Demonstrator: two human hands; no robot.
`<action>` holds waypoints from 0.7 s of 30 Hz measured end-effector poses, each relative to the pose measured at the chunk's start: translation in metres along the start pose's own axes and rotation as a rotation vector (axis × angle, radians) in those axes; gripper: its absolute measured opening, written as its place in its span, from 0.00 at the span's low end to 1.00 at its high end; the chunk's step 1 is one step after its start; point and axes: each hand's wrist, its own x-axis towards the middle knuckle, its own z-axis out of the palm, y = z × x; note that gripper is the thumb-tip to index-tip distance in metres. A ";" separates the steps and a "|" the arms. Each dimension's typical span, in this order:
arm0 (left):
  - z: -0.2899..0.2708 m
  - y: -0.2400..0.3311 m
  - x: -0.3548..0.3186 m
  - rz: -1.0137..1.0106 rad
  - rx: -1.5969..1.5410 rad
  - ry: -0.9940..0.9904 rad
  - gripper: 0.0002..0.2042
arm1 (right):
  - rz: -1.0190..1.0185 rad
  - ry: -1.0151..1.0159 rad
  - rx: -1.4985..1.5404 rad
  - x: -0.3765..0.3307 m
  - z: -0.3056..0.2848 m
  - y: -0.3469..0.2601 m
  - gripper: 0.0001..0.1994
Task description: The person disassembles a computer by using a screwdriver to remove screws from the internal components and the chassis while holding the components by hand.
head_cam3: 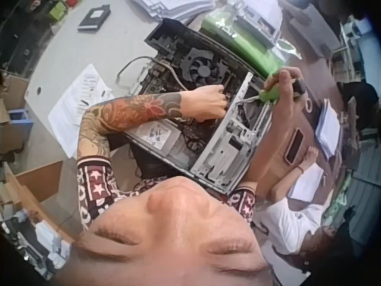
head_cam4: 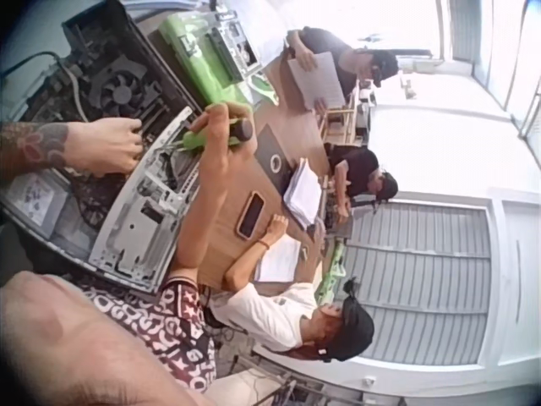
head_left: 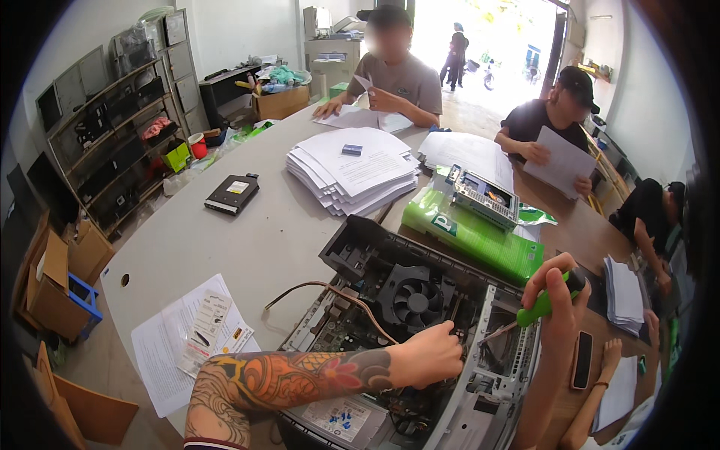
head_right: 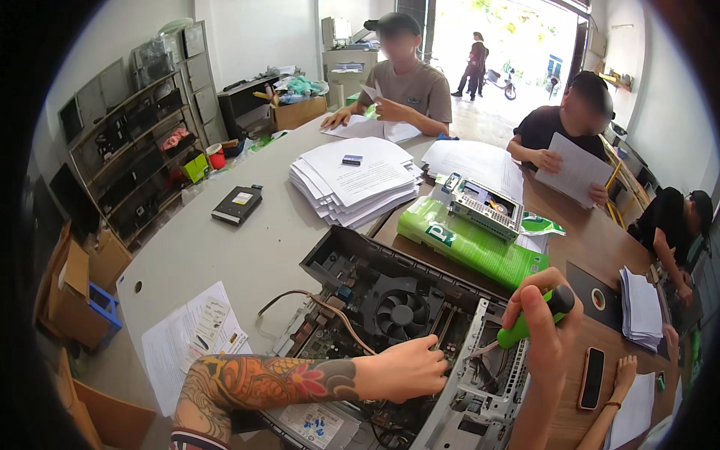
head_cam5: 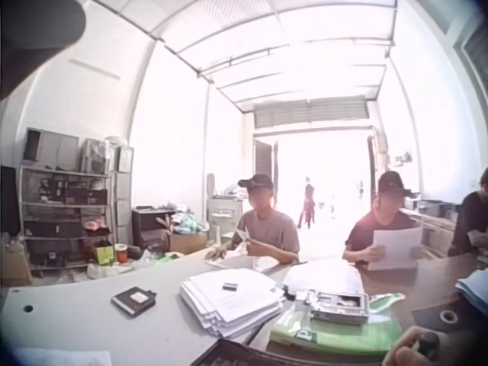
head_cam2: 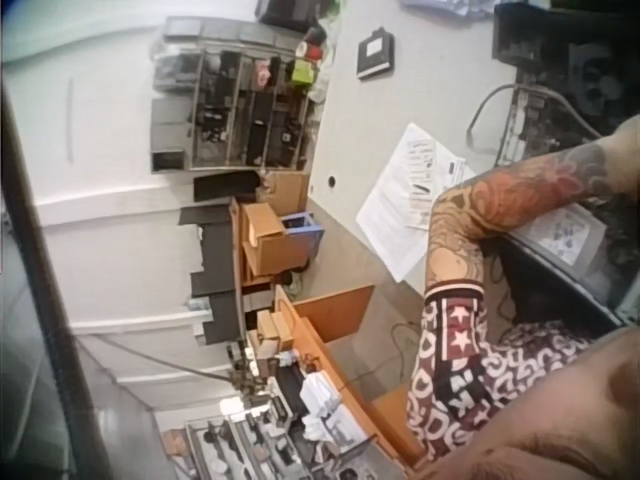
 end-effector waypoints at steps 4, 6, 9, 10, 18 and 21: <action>0.006 -0.001 -0.004 0.008 -0.004 0.046 0.12 | -0.005 -0.010 0.008 0.000 0.002 -0.002 0.16; 0.010 0.000 0.000 0.005 0.008 0.076 0.11 | 0.001 -0.004 -0.004 -0.001 -0.001 -0.001 0.16; 0.019 0.003 0.001 -0.002 0.026 0.133 0.10 | 0.003 0.002 -0.007 0.000 0.001 -0.001 0.17; 0.020 0.003 0.001 -0.006 0.032 0.165 0.09 | 0.003 0.005 -0.006 -0.001 0.002 -0.001 0.17; 0.026 0.005 0.004 0.015 0.088 0.232 0.05 | 0.009 -0.012 0.007 -0.001 0.000 -0.001 0.17; 0.024 0.005 0.003 0.016 0.085 0.213 0.05 | 0.021 -0.005 0.009 -0.001 -0.001 -0.001 0.16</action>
